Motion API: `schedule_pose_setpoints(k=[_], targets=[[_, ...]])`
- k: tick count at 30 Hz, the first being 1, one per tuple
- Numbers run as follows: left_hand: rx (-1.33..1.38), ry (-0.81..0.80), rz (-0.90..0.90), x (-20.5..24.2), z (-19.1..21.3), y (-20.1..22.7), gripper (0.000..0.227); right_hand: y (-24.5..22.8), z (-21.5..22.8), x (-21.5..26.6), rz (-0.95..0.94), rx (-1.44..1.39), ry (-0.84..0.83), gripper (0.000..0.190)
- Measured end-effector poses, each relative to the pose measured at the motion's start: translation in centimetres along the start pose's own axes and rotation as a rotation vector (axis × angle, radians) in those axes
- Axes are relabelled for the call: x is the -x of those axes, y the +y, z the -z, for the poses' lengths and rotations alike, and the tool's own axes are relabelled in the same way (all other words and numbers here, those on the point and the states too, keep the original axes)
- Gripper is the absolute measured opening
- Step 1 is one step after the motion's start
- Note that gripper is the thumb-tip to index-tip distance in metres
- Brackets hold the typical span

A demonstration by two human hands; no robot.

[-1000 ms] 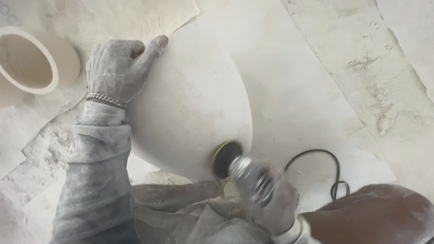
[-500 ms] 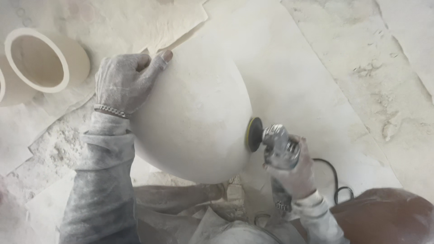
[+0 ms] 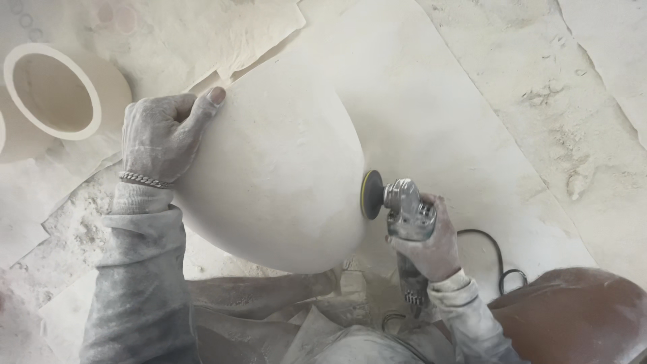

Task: The person uses a power sander to smooth the surface and rim of a large white ceramic pot.

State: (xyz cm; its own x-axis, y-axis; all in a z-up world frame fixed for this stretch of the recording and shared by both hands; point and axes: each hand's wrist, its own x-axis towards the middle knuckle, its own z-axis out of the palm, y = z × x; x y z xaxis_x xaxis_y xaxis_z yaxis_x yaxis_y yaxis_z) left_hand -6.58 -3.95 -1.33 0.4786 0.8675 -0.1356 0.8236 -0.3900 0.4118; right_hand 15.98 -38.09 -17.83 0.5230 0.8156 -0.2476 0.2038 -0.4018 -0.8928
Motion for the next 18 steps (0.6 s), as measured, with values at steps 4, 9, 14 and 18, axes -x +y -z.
schedule_pose_setpoints(k=[4,9,14,18], targets=[[0.025,0.008,0.037,0.5,0.6,-1.6,0.071,-2.6,-0.6,1.2,-0.021,0.108,0.005,0.079],[0.058,0.01,0.022,0.8,0.6,-2.0,0.073,-6.8,-3.5,7.2,0.303,0.21,0.099,0.068],[0.125,0.015,0.004,1.3,1.0,-3.7,0.073,-6.6,-3.2,5.1,0.193,0.143,0.126,0.064],[0.155,0.024,-0.003,1.1,1.6,-4.4,0.07,0.1,-1.7,-0.5,0.1,0.035,-0.05,0.085]])
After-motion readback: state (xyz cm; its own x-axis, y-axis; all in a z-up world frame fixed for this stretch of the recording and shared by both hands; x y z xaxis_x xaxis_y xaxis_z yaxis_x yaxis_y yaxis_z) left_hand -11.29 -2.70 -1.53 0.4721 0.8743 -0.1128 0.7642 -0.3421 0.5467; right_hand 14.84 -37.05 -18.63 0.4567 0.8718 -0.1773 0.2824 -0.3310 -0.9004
